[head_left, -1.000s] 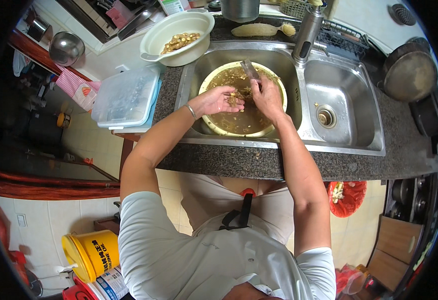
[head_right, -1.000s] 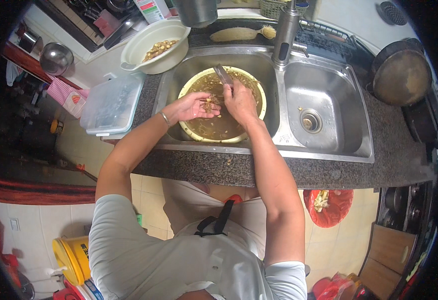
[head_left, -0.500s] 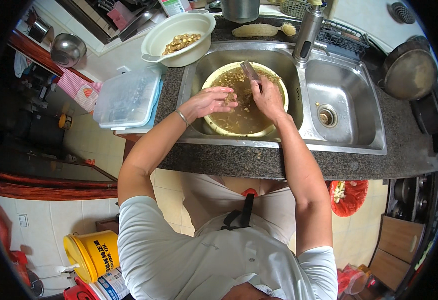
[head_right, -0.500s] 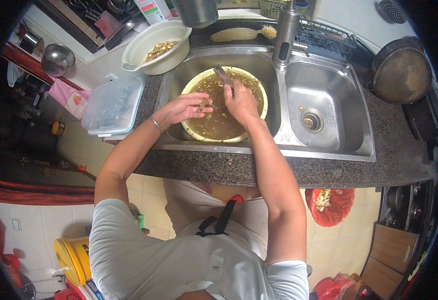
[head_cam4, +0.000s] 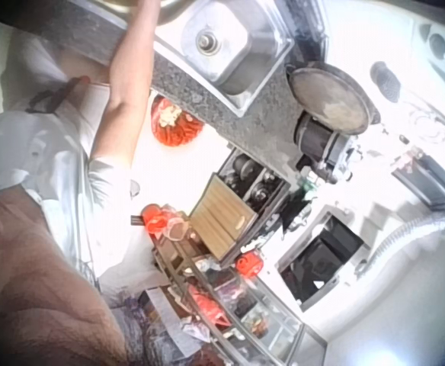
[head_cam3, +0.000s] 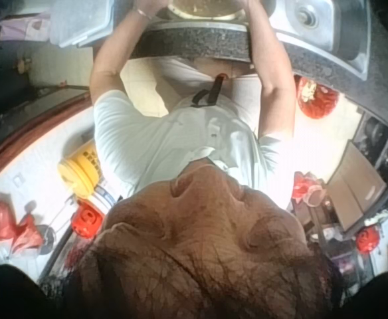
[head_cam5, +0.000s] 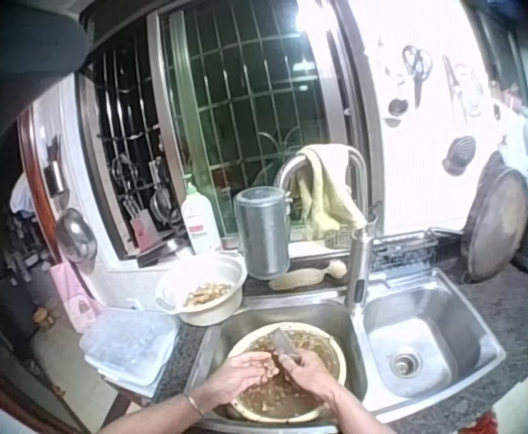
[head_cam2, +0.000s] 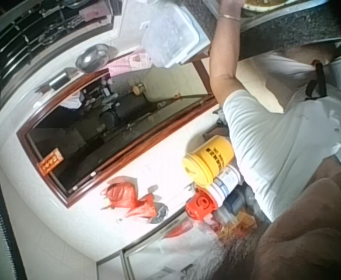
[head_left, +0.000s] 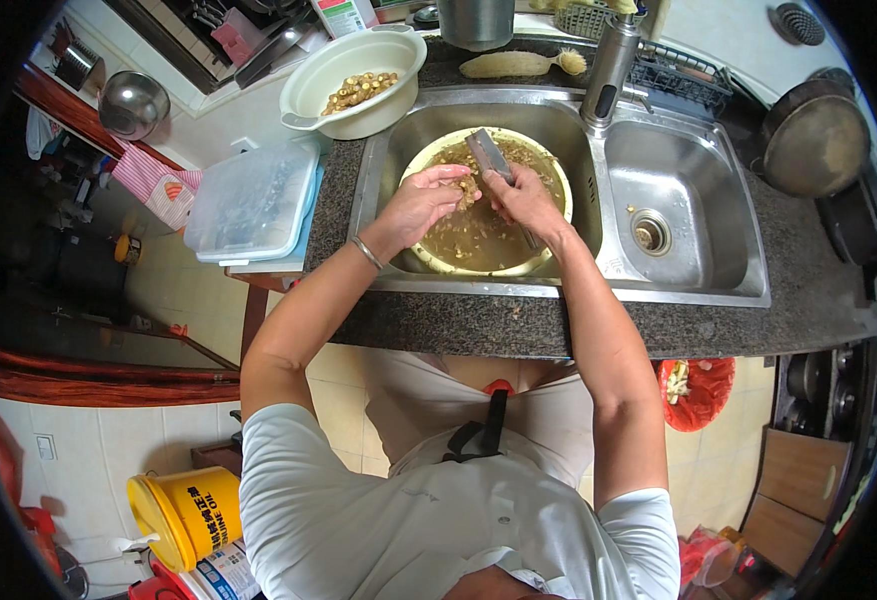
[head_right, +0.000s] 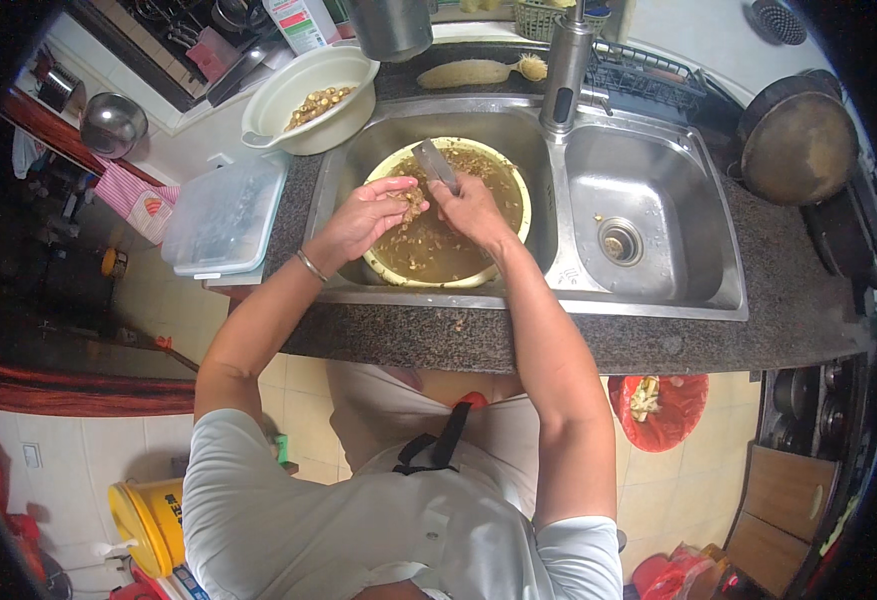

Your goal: The person stands at a kitchen sink and uses a knife to peel small pieces of ginger. They hold the ginger in one hand and scrape the skin off with the knife in the other, dropping the peeled pieces into a bowl of water in the sink.

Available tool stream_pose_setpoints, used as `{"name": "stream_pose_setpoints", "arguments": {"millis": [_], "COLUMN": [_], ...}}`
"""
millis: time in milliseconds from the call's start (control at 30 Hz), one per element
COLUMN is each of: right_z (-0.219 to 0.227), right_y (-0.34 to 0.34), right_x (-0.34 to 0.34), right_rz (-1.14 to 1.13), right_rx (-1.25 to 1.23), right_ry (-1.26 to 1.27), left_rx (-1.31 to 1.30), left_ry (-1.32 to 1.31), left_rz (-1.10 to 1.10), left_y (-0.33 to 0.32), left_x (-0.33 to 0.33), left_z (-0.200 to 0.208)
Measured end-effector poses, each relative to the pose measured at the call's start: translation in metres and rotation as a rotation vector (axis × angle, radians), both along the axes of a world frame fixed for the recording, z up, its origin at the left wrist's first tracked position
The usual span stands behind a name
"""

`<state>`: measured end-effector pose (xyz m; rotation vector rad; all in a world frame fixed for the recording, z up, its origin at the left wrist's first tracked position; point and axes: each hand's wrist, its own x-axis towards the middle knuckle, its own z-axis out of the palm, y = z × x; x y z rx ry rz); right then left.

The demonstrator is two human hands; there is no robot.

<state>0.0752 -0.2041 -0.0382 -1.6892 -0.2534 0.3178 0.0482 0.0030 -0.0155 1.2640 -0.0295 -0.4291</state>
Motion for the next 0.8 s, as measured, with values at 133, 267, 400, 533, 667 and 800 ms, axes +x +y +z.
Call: {"name": "stream_pose_setpoints", "arguments": {"millis": [133, 267, 400, 533, 667, 800], "right_z": [0.007, 0.017, 0.017, 0.015, 0.022, 0.032], "right_y": [0.001, 0.002, 0.001, 0.000, 0.002, 0.003], "right_x": [-0.006, -0.010, -0.009, -0.007, -0.010, -0.015], "right_rz": [0.072, 0.114, 0.095, 0.120, 0.112, 0.096], "right_rx": [0.093, 0.165, 0.225, 0.246, 0.313, 0.415], "right_ry": [0.074, 0.120, 0.183, 0.221, 0.279, 0.322], "left_rx": [0.103, 0.141, 0.180, 0.287, 0.394, 0.461], "left_ry": [-0.090, -0.216, -0.297, -0.314, -0.402, -0.448], "left_rz": [0.051, 0.091, 0.131, 0.183, 0.220, 0.243], "left_y": [-0.008, -0.013, -0.016, -0.014, -0.011, -0.012], "left_x": [-0.003, -0.004, -0.002, -0.004, -0.010, -0.019], "left_z": [-0.001, -0.007, -0.008, -0.005, -0.004, 0.004]}}
